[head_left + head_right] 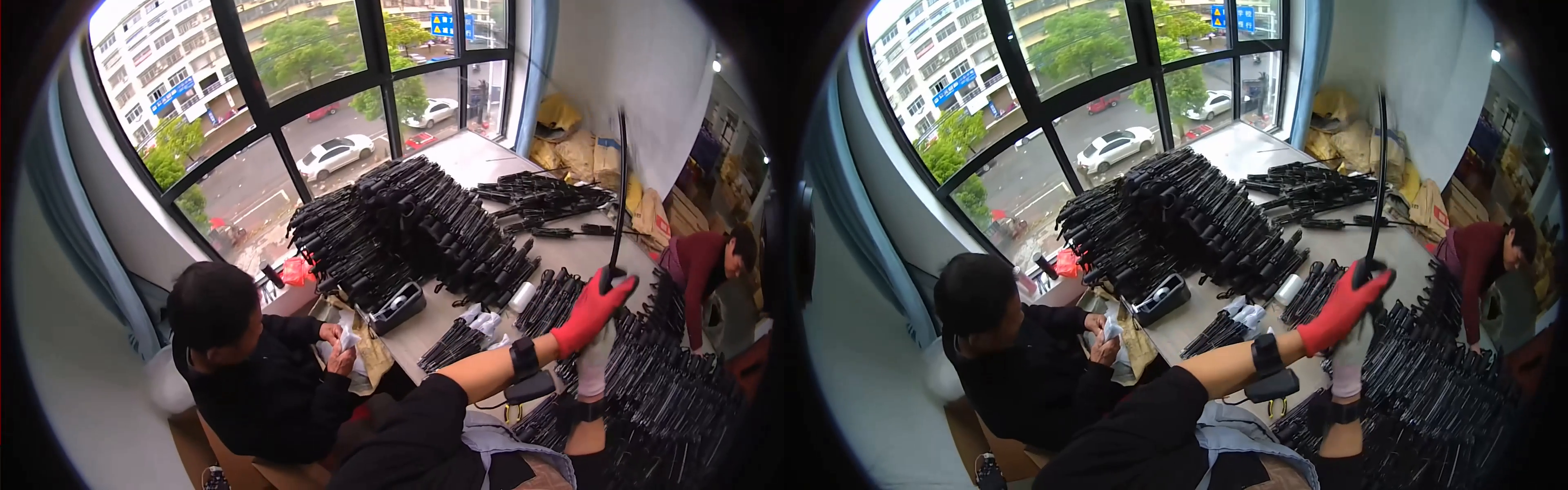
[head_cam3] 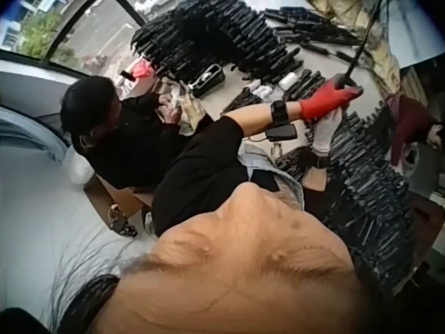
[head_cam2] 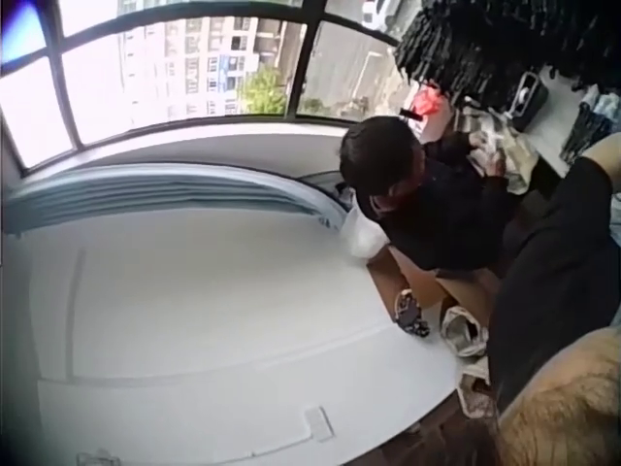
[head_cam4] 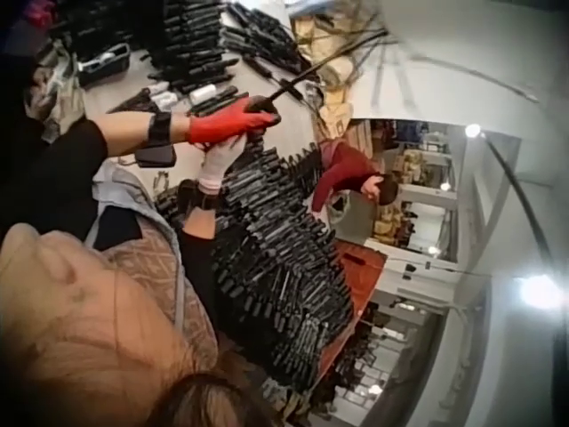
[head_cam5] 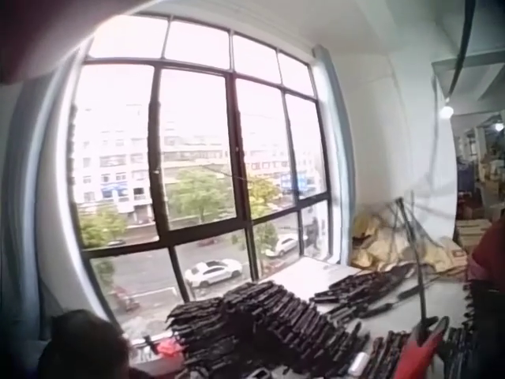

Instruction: The person picks up an umbrella frame, opens and closes it to test it, and then uses pliers to tighten the wire around the ribs. This process is repeated with a second umbrella frame before it is placed back on the table.

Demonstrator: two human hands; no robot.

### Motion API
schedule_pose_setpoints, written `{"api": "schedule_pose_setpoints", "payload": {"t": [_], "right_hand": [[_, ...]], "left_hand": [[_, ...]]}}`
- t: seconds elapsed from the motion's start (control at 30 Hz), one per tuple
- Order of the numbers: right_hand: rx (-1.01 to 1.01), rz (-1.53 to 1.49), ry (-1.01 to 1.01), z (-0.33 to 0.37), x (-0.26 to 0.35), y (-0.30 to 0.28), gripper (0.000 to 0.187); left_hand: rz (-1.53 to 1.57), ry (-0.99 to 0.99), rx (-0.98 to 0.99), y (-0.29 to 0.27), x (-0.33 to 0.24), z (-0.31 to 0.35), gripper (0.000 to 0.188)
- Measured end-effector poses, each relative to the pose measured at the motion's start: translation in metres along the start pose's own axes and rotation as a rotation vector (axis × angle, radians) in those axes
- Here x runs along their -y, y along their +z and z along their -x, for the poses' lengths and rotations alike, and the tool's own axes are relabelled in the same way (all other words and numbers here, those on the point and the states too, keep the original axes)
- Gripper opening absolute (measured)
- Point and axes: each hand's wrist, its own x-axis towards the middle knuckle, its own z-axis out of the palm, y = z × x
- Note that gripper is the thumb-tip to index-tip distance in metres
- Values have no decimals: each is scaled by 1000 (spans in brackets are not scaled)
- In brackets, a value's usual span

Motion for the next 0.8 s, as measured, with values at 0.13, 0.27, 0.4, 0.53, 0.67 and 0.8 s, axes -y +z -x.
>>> {"api": "schedule_pose_setpoints", "payload": {"t": [0.13, 0.27, 0.4, 0.53, 0.67, 0.8], "right_hand": [[17, 119, -106, -8, -4, 13, 43], [86, 268, -104, -2, 5, 22, 36], [29, 150, -41, 15, -13, 6, 28], [167, -88, 273, 55, 48, -12, 23], [180, -202, 393, 119, 62, -66, 33], [246, -369, 594, 165, 64, -59, 50]], "left_hand": [[-56, -165, -25, -14, -9, -7, 32], [-190, -36, -76, -22, -5, 0, 33], [-286, 35, -102, -21, 14, 17, 33], [-722, 340, 66, -86, 16, 29, 35], [54, 345, -357, -138, -74, -56, 89], [376, -94, 119, -171, -89, -118, 87]]}}
